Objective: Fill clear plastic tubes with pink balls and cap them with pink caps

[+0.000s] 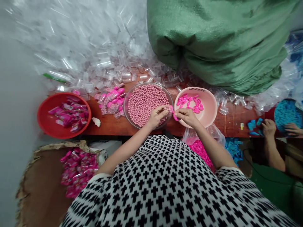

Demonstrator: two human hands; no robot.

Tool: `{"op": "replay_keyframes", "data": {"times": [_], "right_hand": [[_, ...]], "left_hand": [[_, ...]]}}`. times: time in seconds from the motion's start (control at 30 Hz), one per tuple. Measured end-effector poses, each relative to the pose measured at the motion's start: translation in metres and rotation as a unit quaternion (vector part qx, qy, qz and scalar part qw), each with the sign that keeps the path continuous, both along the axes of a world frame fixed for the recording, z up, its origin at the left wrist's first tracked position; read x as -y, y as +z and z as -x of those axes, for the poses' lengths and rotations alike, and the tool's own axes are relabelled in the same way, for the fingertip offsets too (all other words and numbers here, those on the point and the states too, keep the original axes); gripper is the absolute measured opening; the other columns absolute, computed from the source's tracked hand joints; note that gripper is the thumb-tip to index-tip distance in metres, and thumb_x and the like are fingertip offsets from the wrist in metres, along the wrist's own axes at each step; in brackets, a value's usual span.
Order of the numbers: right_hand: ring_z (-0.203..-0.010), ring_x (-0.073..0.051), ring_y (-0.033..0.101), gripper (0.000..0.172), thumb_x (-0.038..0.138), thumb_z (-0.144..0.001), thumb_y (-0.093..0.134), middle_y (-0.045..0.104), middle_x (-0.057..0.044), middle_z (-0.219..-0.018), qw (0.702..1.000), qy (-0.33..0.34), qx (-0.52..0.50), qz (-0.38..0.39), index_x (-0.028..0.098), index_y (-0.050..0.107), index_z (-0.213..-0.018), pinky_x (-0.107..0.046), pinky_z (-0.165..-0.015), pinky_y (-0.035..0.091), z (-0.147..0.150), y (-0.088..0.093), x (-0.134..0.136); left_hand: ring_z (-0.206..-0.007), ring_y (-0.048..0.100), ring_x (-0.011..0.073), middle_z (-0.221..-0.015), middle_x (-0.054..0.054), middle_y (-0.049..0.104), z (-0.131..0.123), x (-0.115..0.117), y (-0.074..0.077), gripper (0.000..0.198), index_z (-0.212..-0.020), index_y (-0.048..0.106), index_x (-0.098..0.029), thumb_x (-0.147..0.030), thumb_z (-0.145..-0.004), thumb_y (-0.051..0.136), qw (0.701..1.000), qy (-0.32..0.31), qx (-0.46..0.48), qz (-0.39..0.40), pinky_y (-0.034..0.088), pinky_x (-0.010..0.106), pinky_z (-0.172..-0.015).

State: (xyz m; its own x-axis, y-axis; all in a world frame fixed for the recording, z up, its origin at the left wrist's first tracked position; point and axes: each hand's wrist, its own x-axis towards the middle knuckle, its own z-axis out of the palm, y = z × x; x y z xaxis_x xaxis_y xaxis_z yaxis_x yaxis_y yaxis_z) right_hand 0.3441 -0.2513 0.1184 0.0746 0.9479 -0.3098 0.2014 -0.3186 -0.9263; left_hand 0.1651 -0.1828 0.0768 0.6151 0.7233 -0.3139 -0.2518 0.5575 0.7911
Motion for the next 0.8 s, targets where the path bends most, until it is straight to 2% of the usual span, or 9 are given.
{"op": "replay_keyframes", "data": {"times": [0.1,0.23,0.37,0.47,0.57,0.63,0.8], "right_hand": [[-0.071,-0.012,0.061,0.032,0.048,-0.076,0.069,0.067,0.001,-0.081,0.995,-0.073,-0.058,-0.032,0.021,0.068,-0.093,-0.024,-0.067,0.051,0.015,-0.001,-0.008],[-0.070,-0.012,0.063,0.038,0.048,-0.070,0.076,0.068,0.001,-0.081,0.987,-0.064,-0.143,-0.017,0.022,0.066,-0.096,-0.026,-0.066,0.055,0.031,-0.006,-0.017],[-0.074,-0.013,0.064,0.036,0.043,-0.070,0.078,0.069,0.001,-0.085,0.992,-0.054,-0.115,-0.025,0.022,0.068,-0.098,-0.028,-0.073,0.055,0.036,-0.008,-0.026],[-0.081,-0.015,0.065,0.039,0.042,-0.072,0.076,0.070,0.000,-0.094,0.994,-0.059,-0.061,-0.067,0.025,0.067,-0.107,-0.030,-0.079,0.055,0.035,-0.002,-0.034],[-0.091,-0.018,0.064,0.038,0.041,-0.075,0.075,0.069,-0.002,-0.103,0.992,-0.015,0.022,-0.126,0.027,0.068,-0.110,-0.033,-0.086,0.052,0.039,0.007,-0.042],[-0.092,-0.019,0.063,0.034,0.042,-0.076,0.074,0.070,-0.002,-0.100,0.985,0.037,0.074,-0.150,0.027,0.069,-0.107,-0.034,-0.087,0.051,0.043,0.011,-0.047],[-0.080,-0.017,0.061,0.031,0.049,-0.078,0.070,0.068,-0.003,-0.088,0.976,0.122,0.097,-0.150,0.023,0.069,-0.095,-0.030,-0.074,0.049,0.047,0.012,-0.055]], "left_hand": [[-0.088,0.068,0.0175,-0.100,0.007,0.072,0.007,-0.001,0.001,0.044,-0.098,0.070,-0.016,-0.046,-0.068,0.080,0.999,0.010,-0.016,-0.028,0.057,0.032,-0.083],[-0.095,0.067,0.0198,-0.105,0.008,0.071,0.016,0.000,0.007,0.042,-0.098,0.070,-0.016,-0.047,-0.070,0.077,0.998,0.024,-0.023,-0.053,0.056,0.035,-0.086],[-0.094,0.067,0.0201,-0.102,0.008,0.072,0.027,-0.003,0.008,0.043,-0.101,0.070,-0.015,-0.047,-0.073,0.075,0.996,0.053,-0.041,-0.063,0.055,0.036,-0.088],[-0.094,0.067,0.0205,-0.101,0.008,0.073,0.037,-0.006,0.007,0.043,-0.101,0.071,-0.015,-0.048,-0.074,0.073,0.989,0.051,-0.071,-0.117,0.054,0.036,-0.090],[-0.095,0.067,0.0211,-0.100,0.008,0.073,0.045,-0.009,0.007,0.038,-0.099,0.073,-0.016,-0.046,-0.076,0.071,0.968,0.035,-0.138,-0.208,0.052,0.035,-0.090],[-0.093,0.067,0.0208,-0.097,0.006,0.074,0.049,-0.010,0.007,0.035,-0.098,0.074,-0.018,-0.045,-0.079,0.068,0.953,0.027,-0.170,-0.249,0.051,0.034,-0.089],[-0.093,0.067,0.0206,-0.099,0.006,0.074,0.056,-0.014,0.006,0.031,-0.098,0.075,-0.019,-0.043,-0.079,0.068,0.944,0.051,-0.173,-0.275,0.050,0.032,-0.089]]}}
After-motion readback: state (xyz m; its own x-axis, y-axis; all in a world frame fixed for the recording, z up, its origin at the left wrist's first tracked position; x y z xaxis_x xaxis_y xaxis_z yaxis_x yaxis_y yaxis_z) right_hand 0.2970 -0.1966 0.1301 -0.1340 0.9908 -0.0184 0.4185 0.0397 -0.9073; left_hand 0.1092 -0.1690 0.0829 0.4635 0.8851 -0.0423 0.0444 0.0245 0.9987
